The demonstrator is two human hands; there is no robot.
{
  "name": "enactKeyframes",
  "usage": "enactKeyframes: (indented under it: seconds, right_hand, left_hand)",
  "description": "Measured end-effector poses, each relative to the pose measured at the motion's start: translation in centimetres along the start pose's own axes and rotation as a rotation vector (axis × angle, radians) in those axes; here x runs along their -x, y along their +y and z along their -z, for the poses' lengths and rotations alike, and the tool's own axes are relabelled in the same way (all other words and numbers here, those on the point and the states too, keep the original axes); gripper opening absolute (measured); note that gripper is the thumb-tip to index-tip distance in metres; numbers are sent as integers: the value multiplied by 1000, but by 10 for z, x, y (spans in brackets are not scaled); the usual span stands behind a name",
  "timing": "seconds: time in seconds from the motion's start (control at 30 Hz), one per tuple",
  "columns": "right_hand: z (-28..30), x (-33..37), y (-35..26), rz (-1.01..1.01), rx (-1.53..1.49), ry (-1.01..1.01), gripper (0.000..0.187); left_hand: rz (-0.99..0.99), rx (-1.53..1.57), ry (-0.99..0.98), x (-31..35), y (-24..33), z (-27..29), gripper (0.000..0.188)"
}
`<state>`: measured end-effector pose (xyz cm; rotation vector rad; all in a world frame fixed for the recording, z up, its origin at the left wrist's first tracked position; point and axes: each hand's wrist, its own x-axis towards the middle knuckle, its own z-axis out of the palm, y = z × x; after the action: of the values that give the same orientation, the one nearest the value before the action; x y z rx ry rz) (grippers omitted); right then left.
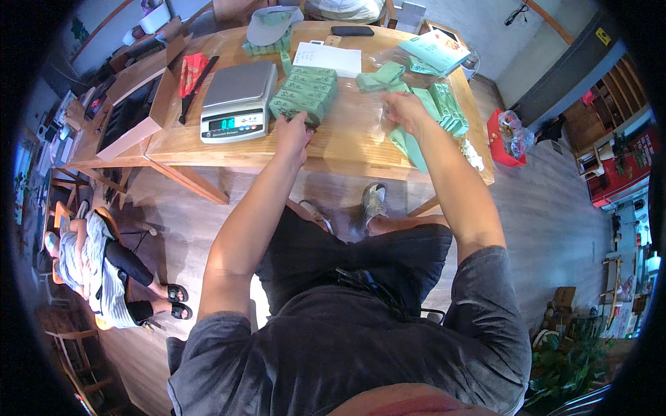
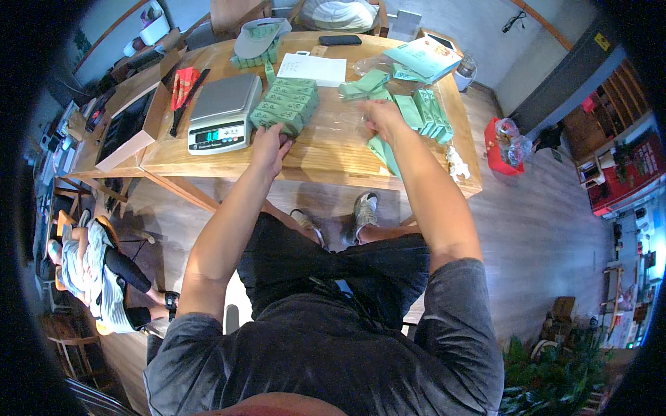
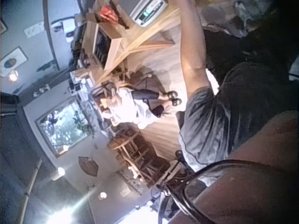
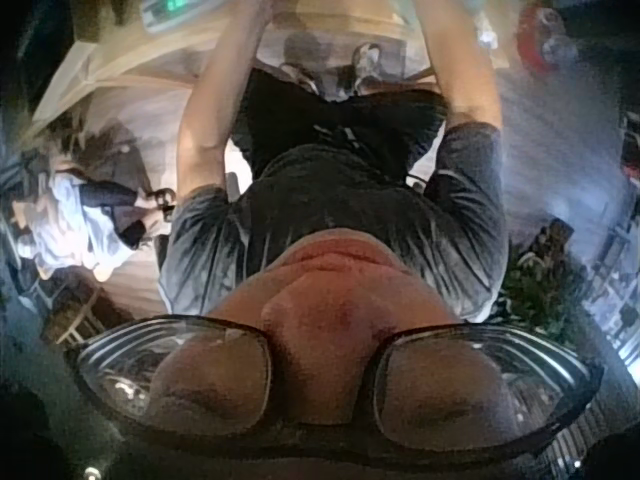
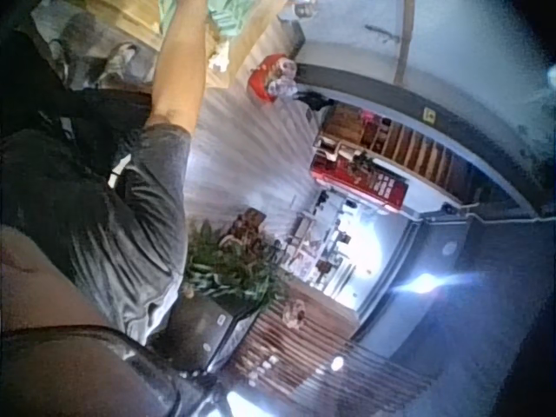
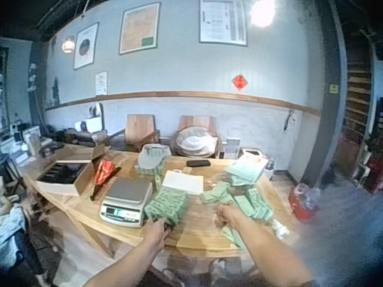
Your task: The person organizes green packets by hand and places them inside a clear plastic bag on a wooden table.
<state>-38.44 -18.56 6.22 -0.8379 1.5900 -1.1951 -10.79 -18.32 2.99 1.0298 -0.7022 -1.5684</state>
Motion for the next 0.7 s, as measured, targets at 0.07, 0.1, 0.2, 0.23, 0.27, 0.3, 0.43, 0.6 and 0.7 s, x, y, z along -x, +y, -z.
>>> enactKeyframes:
  seconds: [0.07, 0.1, 0.2, 0.23, 0.27, 0.3, 0.43, 0.6, 0.7]
  right_hand:
    - [-2, -4, -9, -34, -167, -69, 22]
    - [0, -7, -16, -44, -252, -99, 23]
    - [2, -26, -26, -24, -376, -74, 34]
    - [0, -25, -31, 23, -405, -96, 39]
    - [1, -23, -35, 71, -435, -117, 43]
    - [-3, -15, -42, 114, -462, -148, 47]
    - [-6, 51, -61, 339, -372, -295, 53]
    - [-6, 154, -43, 538, -59, -185, 38]
    - [13, 209, -18, 605, 6, -127, 37]
  left_hand:
    - [14, 35, 21, 2, -1, -4, 27]
    - [16, 53, 28, 1, -1, -9, 27]
    - [25, 95, 35, -2, -4, -16, 26]
    - [26, 105, 42, -4, -5, -15, 25]
    - [23, 139, 23, -6, -7, -14, 25]
    - [17, 175, 13, -6, -8, -11, 24]
    - [127, 528, 36, -5, -11, -17, 31]
    - [43, 676, -314, 23, -8, -28, 79]
    - [37, 897, -462, 46, 1, -36, 84]
